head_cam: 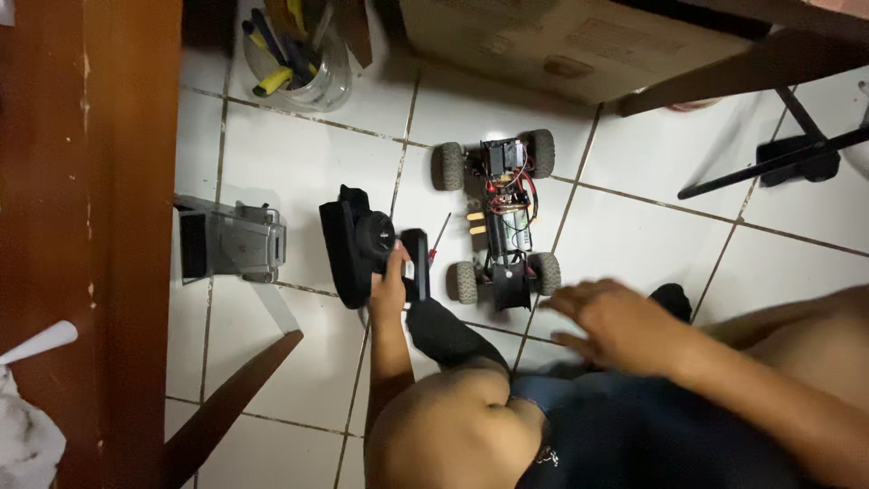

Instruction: The person sits on the floor and adjusts the internal wiring and components of a remote-controlled car. They then pick up the remote control, test the car's response, and continue to manipulate the electronics before driving the car briefly across the floor.

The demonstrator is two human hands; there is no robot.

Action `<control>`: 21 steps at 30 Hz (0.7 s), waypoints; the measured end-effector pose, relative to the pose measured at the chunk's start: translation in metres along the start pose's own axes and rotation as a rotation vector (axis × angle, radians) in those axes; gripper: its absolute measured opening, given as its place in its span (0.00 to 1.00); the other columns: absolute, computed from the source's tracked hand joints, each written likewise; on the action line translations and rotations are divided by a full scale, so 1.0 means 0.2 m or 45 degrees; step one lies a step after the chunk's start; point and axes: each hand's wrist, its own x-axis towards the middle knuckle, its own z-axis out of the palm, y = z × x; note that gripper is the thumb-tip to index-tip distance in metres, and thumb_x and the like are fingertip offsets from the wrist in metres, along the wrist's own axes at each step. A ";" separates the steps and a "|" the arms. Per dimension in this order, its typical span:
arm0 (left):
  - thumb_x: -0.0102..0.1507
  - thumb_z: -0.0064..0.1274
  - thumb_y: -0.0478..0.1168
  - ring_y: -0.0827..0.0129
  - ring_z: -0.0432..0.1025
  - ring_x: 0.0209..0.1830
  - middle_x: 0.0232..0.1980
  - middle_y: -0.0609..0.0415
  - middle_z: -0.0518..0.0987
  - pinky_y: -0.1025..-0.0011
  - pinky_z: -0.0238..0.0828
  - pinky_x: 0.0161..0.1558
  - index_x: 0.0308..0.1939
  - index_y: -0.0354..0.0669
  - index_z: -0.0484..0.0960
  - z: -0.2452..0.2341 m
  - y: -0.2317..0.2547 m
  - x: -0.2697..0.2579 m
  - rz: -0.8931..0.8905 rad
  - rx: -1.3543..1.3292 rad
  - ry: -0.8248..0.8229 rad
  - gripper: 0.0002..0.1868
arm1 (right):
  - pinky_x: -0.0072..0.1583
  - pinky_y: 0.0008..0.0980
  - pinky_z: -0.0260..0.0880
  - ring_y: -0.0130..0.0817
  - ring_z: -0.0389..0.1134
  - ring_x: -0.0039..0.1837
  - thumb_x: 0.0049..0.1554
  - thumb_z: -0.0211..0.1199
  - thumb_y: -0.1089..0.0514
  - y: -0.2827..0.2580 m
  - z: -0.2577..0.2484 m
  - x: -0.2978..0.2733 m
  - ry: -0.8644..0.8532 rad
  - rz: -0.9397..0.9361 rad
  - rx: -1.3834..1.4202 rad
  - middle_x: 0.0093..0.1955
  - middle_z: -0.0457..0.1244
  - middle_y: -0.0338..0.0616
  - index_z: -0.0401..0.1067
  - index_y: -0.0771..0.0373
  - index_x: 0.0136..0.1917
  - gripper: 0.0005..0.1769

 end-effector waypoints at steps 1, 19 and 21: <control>0.70 0.53 0.40 0.76 0.65 0.28 0.29 0.60 0.73 0.75 0.62 0.33 0.28 0.37 0.76 0.00 0.02 0.00 -0.036 -0.040 -0.009 0.16 | 0.58 0.47 0.66 0.52 0.69 0.56 0.54 0.64 0.48 -0.01 0.03 0.01 -0.014 -0.003 -0.031 0.60 0.68 0.50 0.73 0.60 0.63 0.26; 0.69 0.51 0.37 0.76 0.67 0.29 0.30 0.57 0.76 0.75 0.63 0.36 0.34 0.37 0.76 0.00 0.06 -0.02 -0.167 -0.401 -0.083 0.10 | 0.60 0.46 0.64 0.51 0.68 0.59 0.57 0.61 0.46 0.02 0.12 0.04 0.016 -0.026 -0.184 0.63 0.66 0.51 0.71 0.59 0.67 0.28; 0.70 0.50 0.37 0.76 0.67 0.30 0.30 0.57 0.76 0.76 0.62 0.36 0.34 0.37 0.77 0.00 0.05 -0.03 -0.172 -0.399 -0.079 0.11 | 0.61 0.46 0.64 0.51 0.68 0.59 0.57 0.61 0.46 0.03 0.12 0.04 -0.002 -0.019 -0.182 0.63 0.66 0.50 0.71 0.59 0.66 0.27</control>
